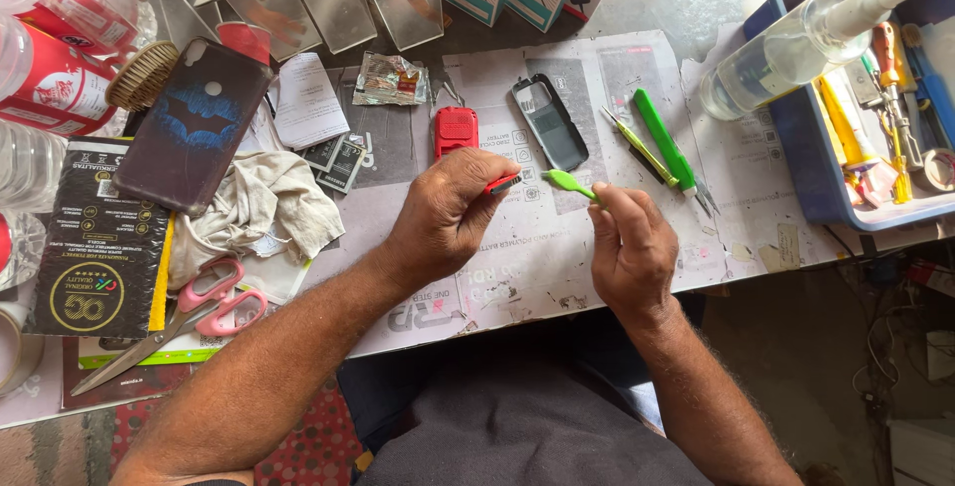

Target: The person removes the battery from a red feature phone, then uses a green toothbrush to scrub the battery compartment and the battery itself. The person repeatedly wets the toothbrush with a spray bottle and continues cleaning the phone's interior and exterior surfaces.

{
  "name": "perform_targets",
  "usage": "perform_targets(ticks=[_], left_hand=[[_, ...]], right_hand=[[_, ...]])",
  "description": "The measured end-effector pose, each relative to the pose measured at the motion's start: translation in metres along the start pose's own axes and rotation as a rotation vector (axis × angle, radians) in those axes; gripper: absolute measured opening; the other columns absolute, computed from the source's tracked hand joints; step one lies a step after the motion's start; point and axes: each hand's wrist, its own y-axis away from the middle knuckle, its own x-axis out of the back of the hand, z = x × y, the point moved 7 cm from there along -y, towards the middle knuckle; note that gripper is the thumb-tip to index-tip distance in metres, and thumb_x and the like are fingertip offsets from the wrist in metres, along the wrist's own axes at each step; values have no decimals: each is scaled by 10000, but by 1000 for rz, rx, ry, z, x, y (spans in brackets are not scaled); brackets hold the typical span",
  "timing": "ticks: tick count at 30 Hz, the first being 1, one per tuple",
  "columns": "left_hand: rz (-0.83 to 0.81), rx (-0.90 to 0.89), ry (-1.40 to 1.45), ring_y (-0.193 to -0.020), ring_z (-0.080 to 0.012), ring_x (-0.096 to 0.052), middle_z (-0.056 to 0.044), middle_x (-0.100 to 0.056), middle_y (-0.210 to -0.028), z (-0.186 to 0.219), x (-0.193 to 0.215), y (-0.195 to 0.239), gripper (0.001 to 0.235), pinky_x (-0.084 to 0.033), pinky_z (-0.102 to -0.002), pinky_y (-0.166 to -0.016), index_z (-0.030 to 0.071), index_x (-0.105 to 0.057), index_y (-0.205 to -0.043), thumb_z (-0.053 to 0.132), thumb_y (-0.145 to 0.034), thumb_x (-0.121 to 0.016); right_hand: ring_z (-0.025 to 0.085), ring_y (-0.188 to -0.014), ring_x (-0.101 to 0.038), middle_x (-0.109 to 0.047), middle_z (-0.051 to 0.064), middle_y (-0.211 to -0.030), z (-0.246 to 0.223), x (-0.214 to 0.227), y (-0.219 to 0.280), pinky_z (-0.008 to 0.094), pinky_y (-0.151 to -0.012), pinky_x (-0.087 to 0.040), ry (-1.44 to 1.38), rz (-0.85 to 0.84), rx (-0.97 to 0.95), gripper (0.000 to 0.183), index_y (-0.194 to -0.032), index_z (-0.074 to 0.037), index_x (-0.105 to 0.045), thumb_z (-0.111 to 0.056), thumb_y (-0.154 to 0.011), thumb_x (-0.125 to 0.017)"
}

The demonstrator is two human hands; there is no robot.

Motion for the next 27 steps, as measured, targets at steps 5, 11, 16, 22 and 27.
perform_targets(ticks=[5, 11, 16, 22, 27], left_hand=[[-5, -16, -13, -1001, -251, -702, -136, -683, -1097, -4, -2, 4, 281, -602, -358, -857, 31, -643, -1230, -33, -958, -671], [61, 145, -65, -653, -184, -494, -50, -507, -746, 6, -5, -8, 133, -419, -347, -598, 65, -524, -929, 116, -987, -632], [-69, 76, -111, -568, -200, -489, -58, -514, -661, 42, -36, -46, 251, -397, -364, -526, 67, -541, -775, 180, -944, -688], [-4, -105, -111, -820, -258, -671, -131, -672, -888, 76, -100, -151, 153, -522, -377, -755, 7, -623, -985, 146, -1047, -611], [-9, -28, -108, -845, -261, -689, -133, -724, -928, 54, -170, -222, 241, -533, -387, -752, 14, -695, -1012, 237, -1045, -611]], right_hand=[[229, -844, -691, -694, 131, -997, -10, 4, -2, 327, -673, -569, -29, 24, 140, 303, -1296, -22, -623, 32, -1005, -687], [194, -853, -664, -666, 126, -1046, 3, 36, -3, 314, -688, -569, -237, 262, -2, 279, -1325, -54, -542, 3, -1065, -626], [84, -678, -595, -624, 54, -1009, 60, 76, -8, 240, -583, -537, -713, 397, -246, 324, -1432, -90, -398, -76, -1143, -542], [29, -538, -462, -630, 61, -945, 113, 102, -25, 197, -439, -412, -779, 498, -447, 544, -1597, -120, -316, -95, -1096, -526], [25, -522, -457, -618, 62, -922, 129, 83, -31, 197, -415, -401, -843, 493, -504, 581, -1611, -128, -306, -76, -1077, -529]])
